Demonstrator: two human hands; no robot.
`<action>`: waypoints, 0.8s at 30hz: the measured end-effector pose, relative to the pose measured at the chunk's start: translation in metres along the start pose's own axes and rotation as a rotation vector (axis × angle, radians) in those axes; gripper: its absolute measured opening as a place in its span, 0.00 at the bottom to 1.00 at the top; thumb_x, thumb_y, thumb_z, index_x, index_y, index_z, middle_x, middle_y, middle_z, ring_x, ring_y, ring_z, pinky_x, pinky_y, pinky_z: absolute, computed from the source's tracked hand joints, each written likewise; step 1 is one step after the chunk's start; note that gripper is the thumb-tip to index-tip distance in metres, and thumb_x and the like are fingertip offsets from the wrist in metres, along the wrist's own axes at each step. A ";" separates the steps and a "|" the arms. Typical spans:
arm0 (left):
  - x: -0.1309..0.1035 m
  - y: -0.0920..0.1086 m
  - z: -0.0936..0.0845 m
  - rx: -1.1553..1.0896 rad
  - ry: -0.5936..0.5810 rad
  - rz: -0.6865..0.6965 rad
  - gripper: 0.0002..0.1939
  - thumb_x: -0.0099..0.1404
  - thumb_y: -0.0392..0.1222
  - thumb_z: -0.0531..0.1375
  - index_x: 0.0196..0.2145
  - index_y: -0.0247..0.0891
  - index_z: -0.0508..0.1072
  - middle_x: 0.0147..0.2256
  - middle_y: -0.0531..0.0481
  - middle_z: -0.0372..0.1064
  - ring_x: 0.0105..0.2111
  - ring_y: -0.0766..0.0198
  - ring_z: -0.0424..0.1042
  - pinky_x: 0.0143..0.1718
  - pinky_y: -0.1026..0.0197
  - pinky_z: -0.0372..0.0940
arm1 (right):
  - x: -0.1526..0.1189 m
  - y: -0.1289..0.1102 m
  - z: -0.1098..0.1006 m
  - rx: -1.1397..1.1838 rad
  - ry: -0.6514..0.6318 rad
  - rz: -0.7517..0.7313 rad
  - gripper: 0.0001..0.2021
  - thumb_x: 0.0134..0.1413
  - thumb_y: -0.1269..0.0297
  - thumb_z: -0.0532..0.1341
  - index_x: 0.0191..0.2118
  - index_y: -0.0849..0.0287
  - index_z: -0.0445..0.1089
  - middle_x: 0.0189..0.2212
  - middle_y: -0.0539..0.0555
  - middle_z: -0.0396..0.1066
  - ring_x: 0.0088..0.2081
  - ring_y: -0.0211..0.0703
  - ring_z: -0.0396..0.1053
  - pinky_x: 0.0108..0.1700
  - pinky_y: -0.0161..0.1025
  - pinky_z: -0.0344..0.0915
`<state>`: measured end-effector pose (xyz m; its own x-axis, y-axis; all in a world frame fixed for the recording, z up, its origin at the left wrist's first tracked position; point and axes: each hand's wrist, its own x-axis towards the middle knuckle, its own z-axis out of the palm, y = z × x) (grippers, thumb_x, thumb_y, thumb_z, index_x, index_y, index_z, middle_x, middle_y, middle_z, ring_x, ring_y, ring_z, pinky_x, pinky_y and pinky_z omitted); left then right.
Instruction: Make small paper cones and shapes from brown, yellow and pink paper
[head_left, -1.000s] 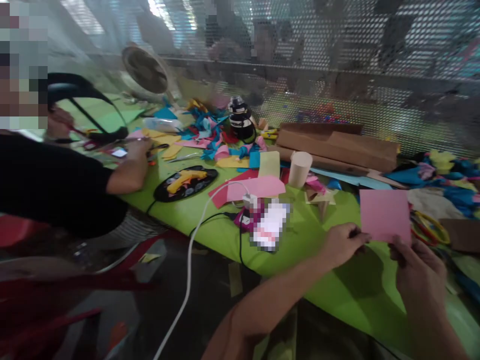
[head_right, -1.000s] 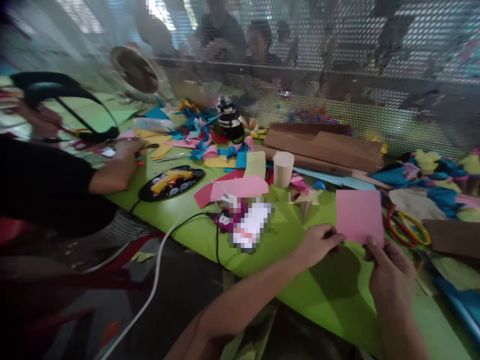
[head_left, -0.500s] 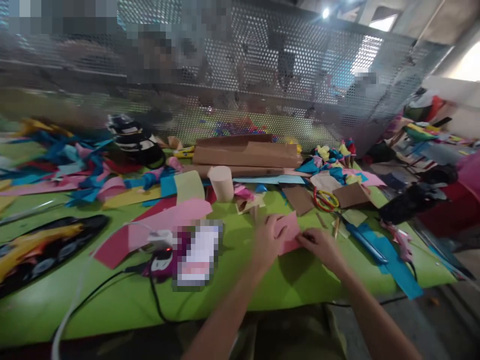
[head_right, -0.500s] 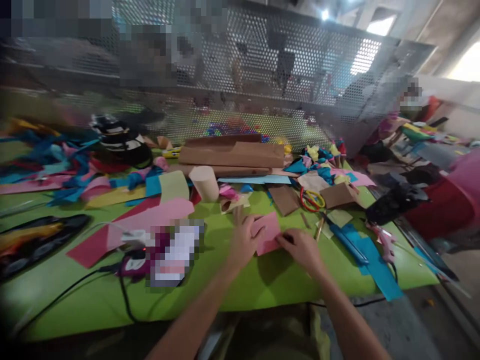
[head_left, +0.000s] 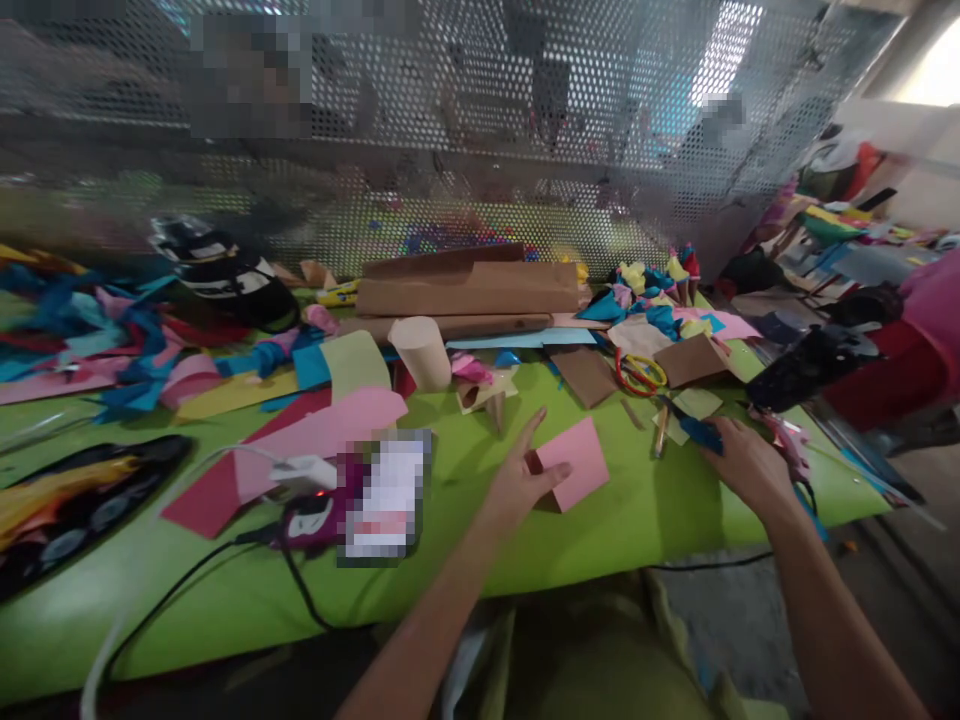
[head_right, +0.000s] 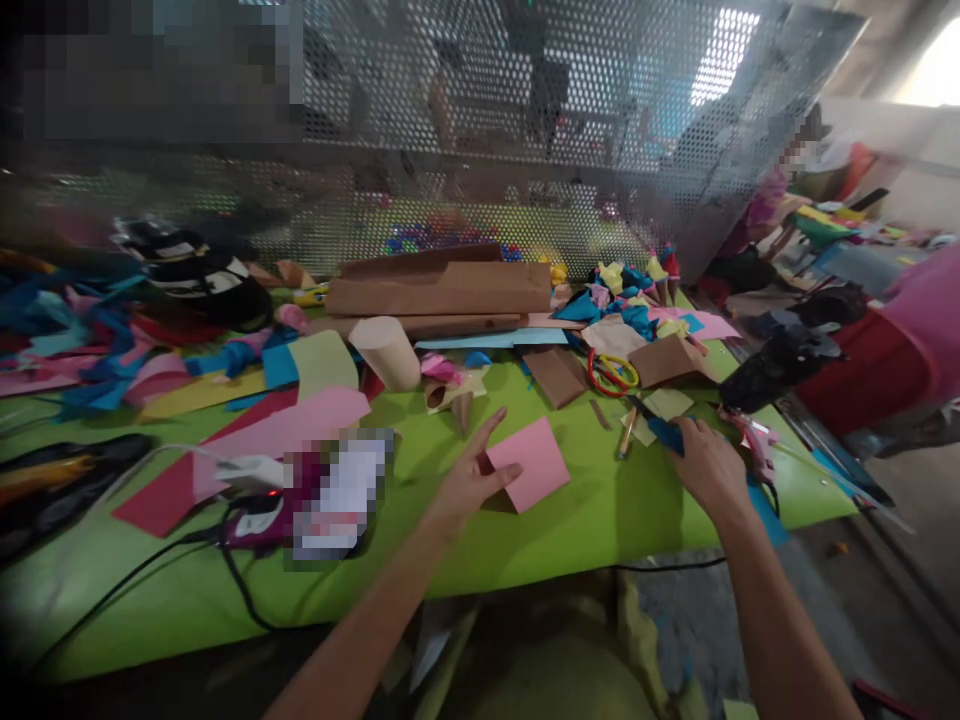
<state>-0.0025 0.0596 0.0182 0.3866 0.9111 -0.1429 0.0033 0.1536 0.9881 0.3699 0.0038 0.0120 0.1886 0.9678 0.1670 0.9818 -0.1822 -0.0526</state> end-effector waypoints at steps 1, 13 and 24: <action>-0.001 -0.002 0.001 0.009 -0.043 -0.013 0.35 0.63 0.41 0.68 0.65 0.43 0.64 0.40 0.43 0.79 0.37 0.55 0.80 0.37 0.50 0.77 | -0.002 0.002 0.002 -0.012 -0.005 0.013 0.18 0.58 0.61 0.59 0.52 0.59 0.71 0.44 0.62 0.76 0.44 0.58 0.74 0.40 0.46 0.66; -0.023 -0.005 0.005 0.912 -0.376 0.438 0.16 0.65 0.33 0.62 0.47 0.49 0.80 0.52 0.52 0.77 0.64 0.54 0.64 0.71 0.36 0.41 | -0.034 -0.023 -0.029 0.380 0.025 -0.178 0.18 0.60 0.64 0.60 0.56 0.53 0.68 0.48 0.60 0.72 0.48 0.57 0.73 0.48 0.50 0.70; -0.040 -0.006 0.004 0.912 -0.376 0.354 0.19 0.63 0.26 0.57 0.45 0.45 0.78 0.60 0.52 0.71 0.66 0.56 0.61 0.69 0.40 0.51 | -0.050 -0.051 -0.010 0.439 -0.183 -0.410 0.23 0.58 0.73 0.57 0.58 0.49 0.69 0.53 0.57 0.72 0.51 0.53 0.74 0.49 0.48 0.72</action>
<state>-0.0143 0.0207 0.0184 0.7625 0.6461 0.0352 0.4675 -0.5878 0.6602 0.3104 -0.0371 0.0160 -0.2462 0.9650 0.0905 0.8661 0.2610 -0.4262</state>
